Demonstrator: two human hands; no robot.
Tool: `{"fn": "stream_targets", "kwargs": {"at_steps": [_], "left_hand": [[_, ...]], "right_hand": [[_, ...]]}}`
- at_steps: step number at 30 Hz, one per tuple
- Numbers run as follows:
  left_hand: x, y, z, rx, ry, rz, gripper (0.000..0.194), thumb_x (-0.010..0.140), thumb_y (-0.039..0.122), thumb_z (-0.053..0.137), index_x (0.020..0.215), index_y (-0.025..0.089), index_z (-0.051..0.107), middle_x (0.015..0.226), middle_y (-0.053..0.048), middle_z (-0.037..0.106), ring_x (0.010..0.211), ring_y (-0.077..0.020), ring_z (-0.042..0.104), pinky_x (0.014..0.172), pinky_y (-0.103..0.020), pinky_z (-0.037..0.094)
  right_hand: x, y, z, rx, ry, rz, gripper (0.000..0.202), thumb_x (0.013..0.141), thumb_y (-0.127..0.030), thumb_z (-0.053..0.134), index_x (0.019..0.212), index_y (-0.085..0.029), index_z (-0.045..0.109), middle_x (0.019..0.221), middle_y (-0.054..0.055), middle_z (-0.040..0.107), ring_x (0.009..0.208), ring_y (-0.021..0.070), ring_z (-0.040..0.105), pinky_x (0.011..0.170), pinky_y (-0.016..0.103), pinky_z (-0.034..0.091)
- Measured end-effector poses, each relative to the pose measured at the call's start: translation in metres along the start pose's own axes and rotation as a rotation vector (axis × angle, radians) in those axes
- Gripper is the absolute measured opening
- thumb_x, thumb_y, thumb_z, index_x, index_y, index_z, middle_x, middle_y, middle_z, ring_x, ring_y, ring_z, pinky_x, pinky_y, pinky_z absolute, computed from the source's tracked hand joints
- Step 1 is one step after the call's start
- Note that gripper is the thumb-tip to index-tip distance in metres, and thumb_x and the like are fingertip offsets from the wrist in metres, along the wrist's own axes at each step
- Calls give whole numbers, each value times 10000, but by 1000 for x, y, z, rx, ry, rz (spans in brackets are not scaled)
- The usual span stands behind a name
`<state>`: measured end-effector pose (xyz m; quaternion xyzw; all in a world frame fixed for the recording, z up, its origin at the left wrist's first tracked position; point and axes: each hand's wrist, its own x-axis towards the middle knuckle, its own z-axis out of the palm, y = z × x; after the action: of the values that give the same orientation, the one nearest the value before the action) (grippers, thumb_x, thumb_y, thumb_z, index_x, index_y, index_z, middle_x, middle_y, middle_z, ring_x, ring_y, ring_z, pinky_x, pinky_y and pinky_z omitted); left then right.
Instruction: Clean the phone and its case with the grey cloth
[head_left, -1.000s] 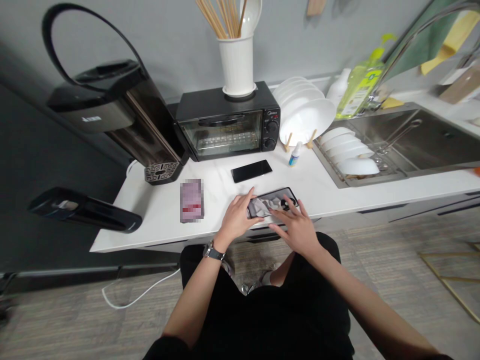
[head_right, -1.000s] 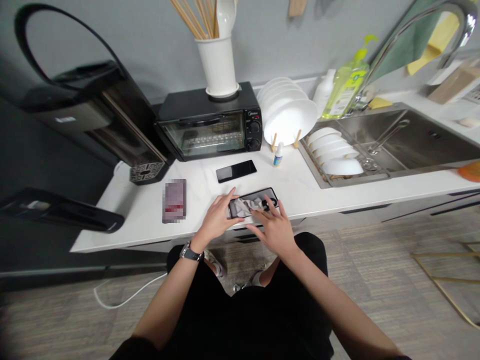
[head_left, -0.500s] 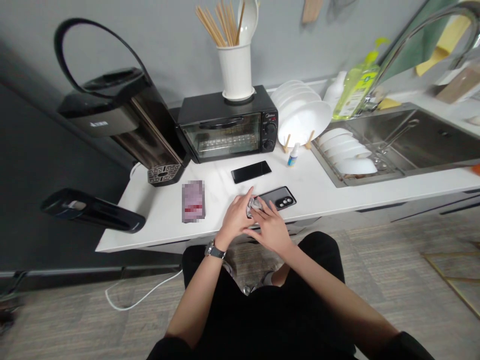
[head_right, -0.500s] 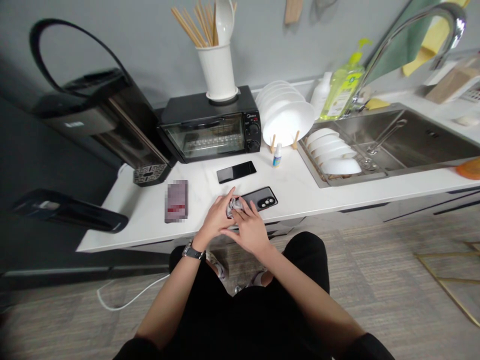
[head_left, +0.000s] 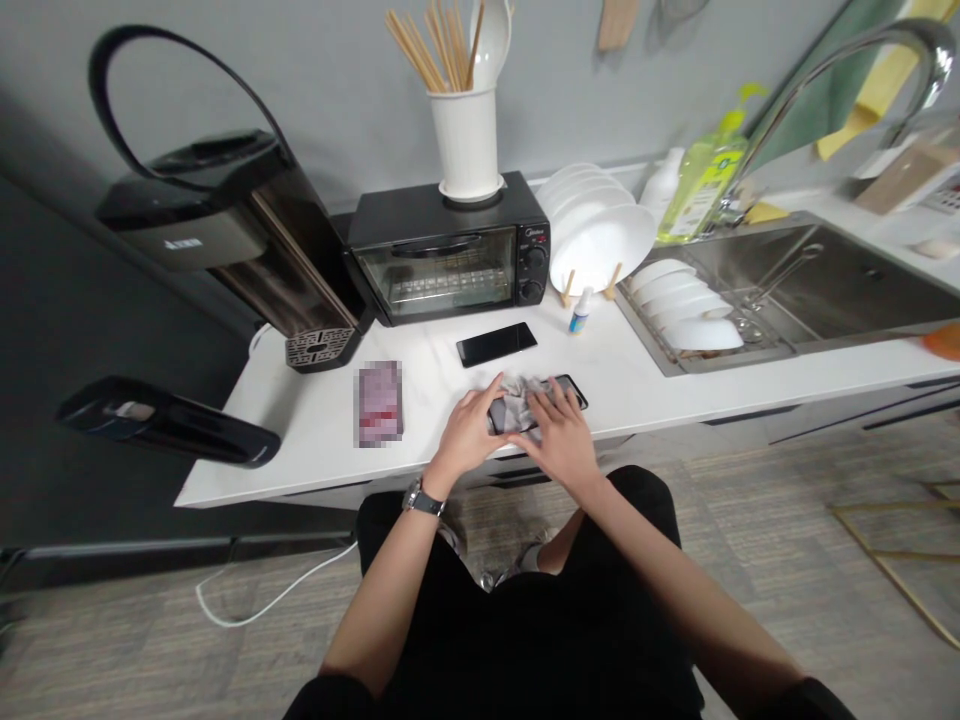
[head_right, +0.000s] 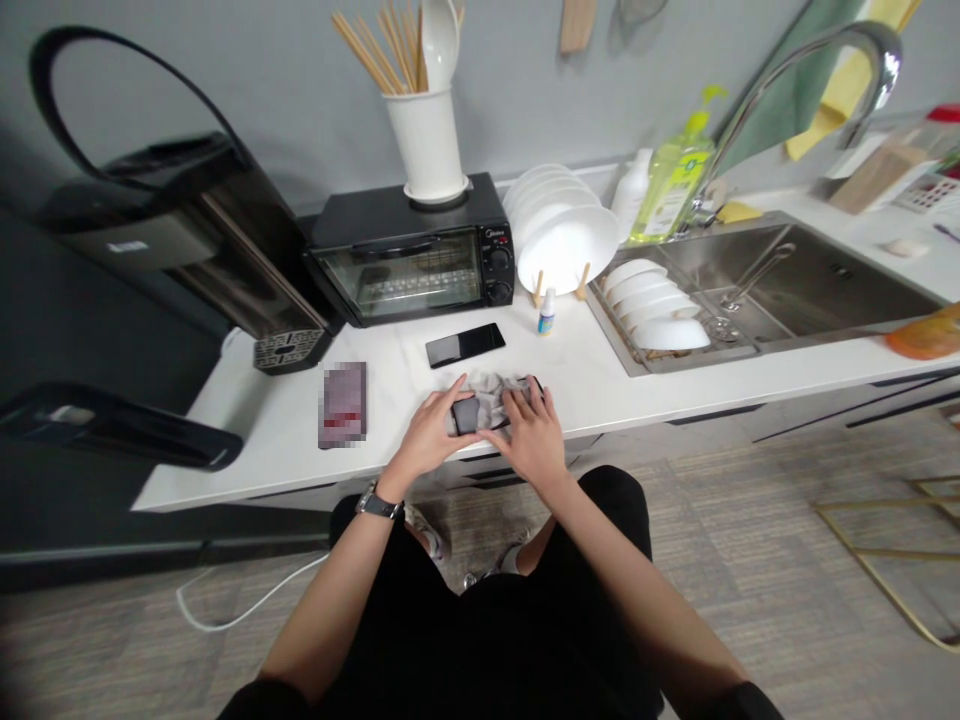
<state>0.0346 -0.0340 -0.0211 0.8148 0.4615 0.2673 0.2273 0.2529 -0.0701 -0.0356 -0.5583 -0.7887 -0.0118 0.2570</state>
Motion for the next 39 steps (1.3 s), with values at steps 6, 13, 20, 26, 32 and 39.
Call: {"fn": "stream_targets", "kwargs": {"at_steps": [6,13,20,26,32,39], "left_hand": [[-4,-2,-4,-21,-24,-21,1034,836,169,774,1692,287,207,1486,-59,634,1315,-283,558,1134,-440,463],[-4,0,-4,-11,-17,-15,1156,793,355,905,1691,311,178,1457,-68,652,1333,-300,553,1147,-469,437],[-1,-4,-1,2,-5,26,1048,845,351,859,1681,285,231,1459,-78,653,1301,-293,563,1142,-457,439],[-4,-5,-4,10,4,-13,1014,830,194,811,1676,268,256,1448,-78,650,1277,-279,576,1121,-435,466],[-5,-1,-5,16,8,-26,1126,800,340,893,1687,309,199,1466,-70,649,1319,-305,568,1134,-465,438],[-1,-1,-2,23,18,14,1089,801,369,895,1673,304,246,1454,-62,664,1272,-303,585,1137,-470,419]], "right_hand": [[-1,-51,8,182,-98,-174,609,1013,-622,573,1375,-143,673,1367,152,726,1573,375,355,1279,625,270],[-29,20,-30,-20,-59,-53,536,1050,-559,546,1440,-207,648,1379,108,727,1588,387,317,1275,667,225],[-2,4,-2,-63,9,20,778,997,-682,549,1460,-59,599,1487,244,616,1554,448,353,1259,662,264],[10,-47,9,160,-105,-213,650,1001,-647,579,1390,-136,677,1399,147,709,1515,378,444,1274,604,302],[-14,8,-26,41,-108,-133,529,1041,-582,558,1423,-235,671,1388,67,725,1549,367,401,1270,632,272],[-11,23,-25,-77,-4,39,548,1033,-542,584,1382,-127,665,1361,170,723,1574,413,335,1271,648,243]]}}
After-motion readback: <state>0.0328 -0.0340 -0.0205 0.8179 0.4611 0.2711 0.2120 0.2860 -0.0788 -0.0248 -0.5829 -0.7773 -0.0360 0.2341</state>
